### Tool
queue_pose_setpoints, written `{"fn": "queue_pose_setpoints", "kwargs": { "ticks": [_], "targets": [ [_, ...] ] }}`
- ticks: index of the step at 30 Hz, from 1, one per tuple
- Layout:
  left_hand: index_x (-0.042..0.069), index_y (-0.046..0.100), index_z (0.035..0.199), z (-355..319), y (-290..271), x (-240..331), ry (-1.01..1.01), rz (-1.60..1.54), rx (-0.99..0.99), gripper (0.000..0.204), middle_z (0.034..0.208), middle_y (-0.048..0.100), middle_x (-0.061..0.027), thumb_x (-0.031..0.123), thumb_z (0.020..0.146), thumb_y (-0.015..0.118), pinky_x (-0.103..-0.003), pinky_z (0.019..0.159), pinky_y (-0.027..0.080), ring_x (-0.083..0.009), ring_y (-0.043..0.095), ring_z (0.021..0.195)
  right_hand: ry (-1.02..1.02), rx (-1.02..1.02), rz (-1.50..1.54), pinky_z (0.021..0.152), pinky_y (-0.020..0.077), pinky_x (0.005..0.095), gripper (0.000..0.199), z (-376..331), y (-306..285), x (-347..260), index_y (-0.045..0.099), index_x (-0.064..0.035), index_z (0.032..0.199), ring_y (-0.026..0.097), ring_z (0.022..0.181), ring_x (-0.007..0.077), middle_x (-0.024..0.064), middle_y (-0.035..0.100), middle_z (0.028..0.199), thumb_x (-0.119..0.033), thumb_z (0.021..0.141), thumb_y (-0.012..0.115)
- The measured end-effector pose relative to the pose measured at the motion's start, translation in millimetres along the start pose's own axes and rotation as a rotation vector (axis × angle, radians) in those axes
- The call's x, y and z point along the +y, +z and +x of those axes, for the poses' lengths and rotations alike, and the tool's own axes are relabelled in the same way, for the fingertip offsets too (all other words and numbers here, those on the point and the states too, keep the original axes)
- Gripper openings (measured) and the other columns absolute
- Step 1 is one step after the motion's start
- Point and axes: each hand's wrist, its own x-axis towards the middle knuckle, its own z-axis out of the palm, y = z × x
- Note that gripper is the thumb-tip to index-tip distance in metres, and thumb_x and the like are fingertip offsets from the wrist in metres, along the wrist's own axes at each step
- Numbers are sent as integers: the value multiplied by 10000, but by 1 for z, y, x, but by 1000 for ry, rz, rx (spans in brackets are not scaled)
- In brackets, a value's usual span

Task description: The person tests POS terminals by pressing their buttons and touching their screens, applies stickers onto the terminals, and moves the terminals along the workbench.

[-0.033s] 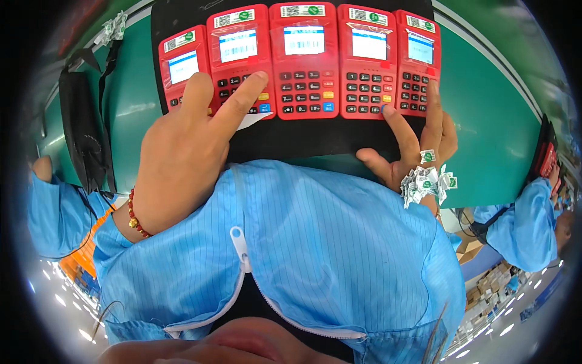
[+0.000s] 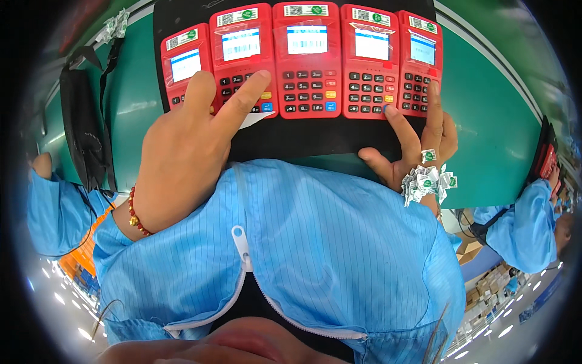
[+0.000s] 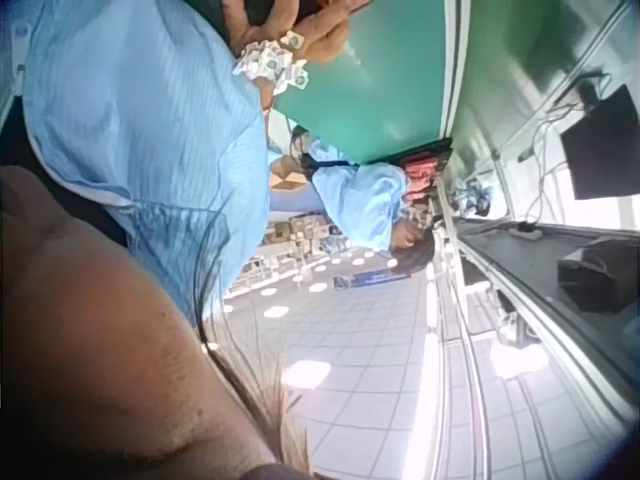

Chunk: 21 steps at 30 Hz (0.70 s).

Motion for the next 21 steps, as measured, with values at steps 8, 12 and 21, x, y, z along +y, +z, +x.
{"fn": "queue_pose_setpoints", "kwargs": {
  "ticks": [8, 12, 21],
  "targets": [
    [130, 656, 1224, -35, -6, -34, 129, -160, 134, 519, 1137, 663, -97, 15, 725, 747, -362, 618, 569, -264, 701, 757, -72, -13, -28, 919, 526, 524, 705, 13, -10, -3, 615, -206, 1355, 561, 1195, 457, 284, 323, 1576, -690, 845, 659],
    [97, 622, 915, -44, -5, -39, 209, -214, 145, 161, 1281, 686, -41, 49, 768, 665, -321, 565, 532, -196, 657, 659, -172, 68, 23, 943, 499, 508, 637, 36, -19, -9, 625, -187, 1335, 563, 1202, 426, 260, 428, 1517, -610, 864, 696],
    [76, 650, 934, -27, -3, -41, 234, -359, 149, 250, 1251, 693, -83, 30, 716, 763, -331, 649, 574, -245, 704, 769, -139, 112, 508, 997, 506, 454, 588, 61, 5, -46, 508, -87, 1244, 613, 1180, 330, 263, 488, 1449, -361, 833, 827]
  ]
}}
